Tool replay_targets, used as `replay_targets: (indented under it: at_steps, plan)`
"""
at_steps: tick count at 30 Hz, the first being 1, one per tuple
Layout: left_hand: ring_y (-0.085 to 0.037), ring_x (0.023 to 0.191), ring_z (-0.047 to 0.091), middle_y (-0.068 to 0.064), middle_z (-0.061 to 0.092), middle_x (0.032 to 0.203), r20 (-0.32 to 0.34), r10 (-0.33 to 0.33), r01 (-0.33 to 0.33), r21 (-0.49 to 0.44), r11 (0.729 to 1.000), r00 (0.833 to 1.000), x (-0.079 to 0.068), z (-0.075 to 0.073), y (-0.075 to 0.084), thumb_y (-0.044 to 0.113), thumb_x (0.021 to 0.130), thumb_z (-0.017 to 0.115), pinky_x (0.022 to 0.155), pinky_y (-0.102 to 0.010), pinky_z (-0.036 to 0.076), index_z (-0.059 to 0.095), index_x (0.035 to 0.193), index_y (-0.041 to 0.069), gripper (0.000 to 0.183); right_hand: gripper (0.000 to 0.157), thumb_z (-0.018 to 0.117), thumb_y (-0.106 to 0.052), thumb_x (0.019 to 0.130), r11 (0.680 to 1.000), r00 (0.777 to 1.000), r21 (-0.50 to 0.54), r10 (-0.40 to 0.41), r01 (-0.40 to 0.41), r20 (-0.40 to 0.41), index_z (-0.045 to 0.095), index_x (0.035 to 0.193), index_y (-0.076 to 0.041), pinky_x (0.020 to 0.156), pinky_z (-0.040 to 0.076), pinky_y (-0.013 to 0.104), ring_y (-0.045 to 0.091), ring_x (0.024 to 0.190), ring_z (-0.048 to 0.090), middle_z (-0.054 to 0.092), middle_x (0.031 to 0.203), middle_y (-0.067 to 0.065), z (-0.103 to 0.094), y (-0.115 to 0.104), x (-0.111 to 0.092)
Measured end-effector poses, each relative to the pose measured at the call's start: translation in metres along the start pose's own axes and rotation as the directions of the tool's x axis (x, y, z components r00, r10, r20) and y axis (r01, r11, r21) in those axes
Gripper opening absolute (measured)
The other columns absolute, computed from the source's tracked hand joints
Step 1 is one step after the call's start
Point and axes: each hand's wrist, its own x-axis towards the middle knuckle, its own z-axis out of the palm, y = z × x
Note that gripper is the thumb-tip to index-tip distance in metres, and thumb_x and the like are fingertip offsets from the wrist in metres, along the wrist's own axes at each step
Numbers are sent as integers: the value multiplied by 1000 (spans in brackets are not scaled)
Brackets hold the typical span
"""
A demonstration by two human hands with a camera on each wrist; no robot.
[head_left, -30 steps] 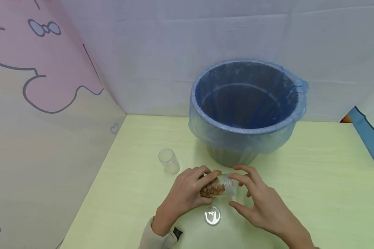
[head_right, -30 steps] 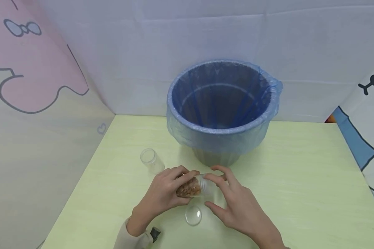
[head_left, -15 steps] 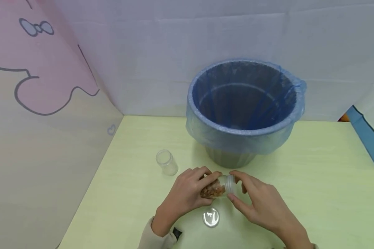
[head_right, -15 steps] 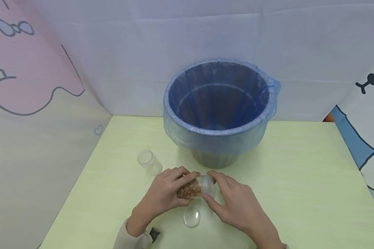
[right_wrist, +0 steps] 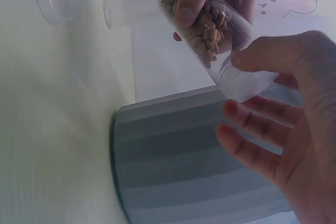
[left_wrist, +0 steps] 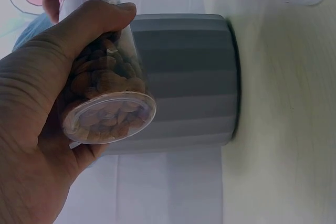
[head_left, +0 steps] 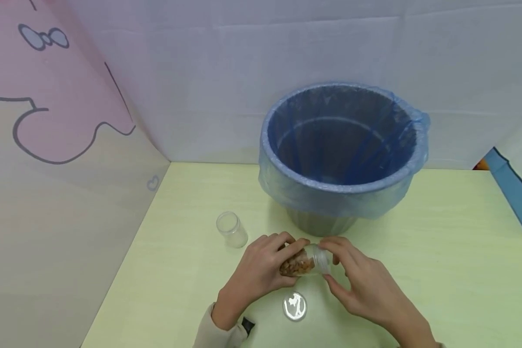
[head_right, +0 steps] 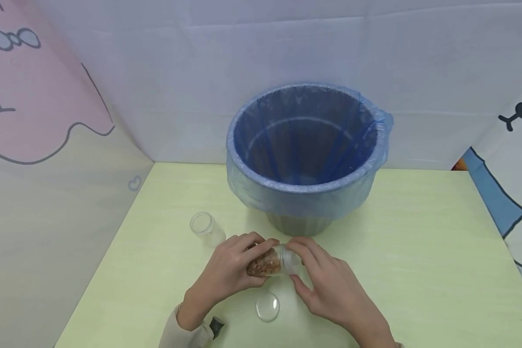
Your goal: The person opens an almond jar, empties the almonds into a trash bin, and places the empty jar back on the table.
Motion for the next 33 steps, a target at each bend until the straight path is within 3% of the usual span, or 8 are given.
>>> replay_targets:
  at_steps: [5, 9, 11, 12, 20, 25, 29, 33]
  plan:
    - [-8, 75, 61, 8, 66, 108, 8, -8, 8, -6, 1000, 1000, 0, 0, 0, 34, 62, 99, 69, -24, 55, 69, 133, 28, 78, 36, 64, -23, 99, 997, 996, -18, -78, 77, -39, 60, 132, -11, 61, 50, 15, 12, 82, 68, 59, 140, 8, 1, 1, 0]
    - [-8, 76, 61, 8, 66, 109, 10, -15, 15, -22, 1000, 1000, 1, 0, 1, 34, 63, 98, 69, -24, 55, 68, 133, 28, 76, 24, 56, -14, 102, 988, 981, -55, -153, 148, -117, 64, 125, -12, 59, 49, 17, 16, 81, 70, 62, 136, 10, 3, 2, 2]
    - [-8, 77, 61, 9, 66, 109, 9, -16, 17, -36, 999, 1000, 1, 0, 1, 35, 64, 97, 69, -23, 55, 68, 133, 27, 75, 31, 36, -20, 109, 982, 974, -90, -176, 165, -143, 64, 121, -13, 57, 46, 16, 14, 80, 67, 63, 134, 9, 5, 2, 1]
    - [-7, 77, 61, 9, 66, 109, 7, -16, 17, -43, 999, 1000, 1, 0, 2, 35, 64, 97, 69, -23, 55, 68, 133, 27, 75, 32, 34, -20, 110, 978, 968, -110, -193, 177, -161, 64, 119, -13, 56, 46, 16, 14, 80, 66, 63, 132, 9, 6, 1, 2]
    - [-7, 76, 61, 10, 65, 108, -1, -28, 27, -74, 997, 1000, -3, -2, 2, 36, 66, 95, 68, -23, 54, 68, 133, 27, 73, 26, 34, -18, 113, 958, 933, -190, -259, 215, -249, 60, 110, -14, 55, 43, 17, 11, 73, 59, 64, 123, 8, 11, 0, 1]
    - [-8, 77, 62, 10, 66, 108, -6, -33, 32, -68, 997, 999, -3, -3, 1, 35, 65, 96, 70, -24, 55, 68, 133, 27, 73, 27, 34, -19, 112, 972, 946, -135, -219, 191, -240, 56, 120, -5, 60, 48, 14, 11, 75, 63, 61, 127, 14, 10, 0, -1]
    - [-8, 76, 62, 10, 66, 109, -10, -36, 35, -62, 997, 999, -4, -4, 0, 34, 65, 95, 69, -24, 55, 69, 132, 27, 73, 41, 36, -27, 112, 990, 971, -51, -139, 132, -193, 51, 135, 4, 86, 52, 11, 14, 102, 65, 58, 135, 16, 8, 1, -6]
    - [-8, 76, 62, 10, 67, 109, -16, -31, 31, -48, 998, 999, -4, -6, -1, 34, 64, 95, 69, -25, 55, 69, 133, 26, 74, 51, 39, -33, 112, 997, 984, 42, -61, 68, -167, 47, 142, 7, 113, 38, 8, 7, 142, 48, 55, 143, 17, 7, 2, -10]
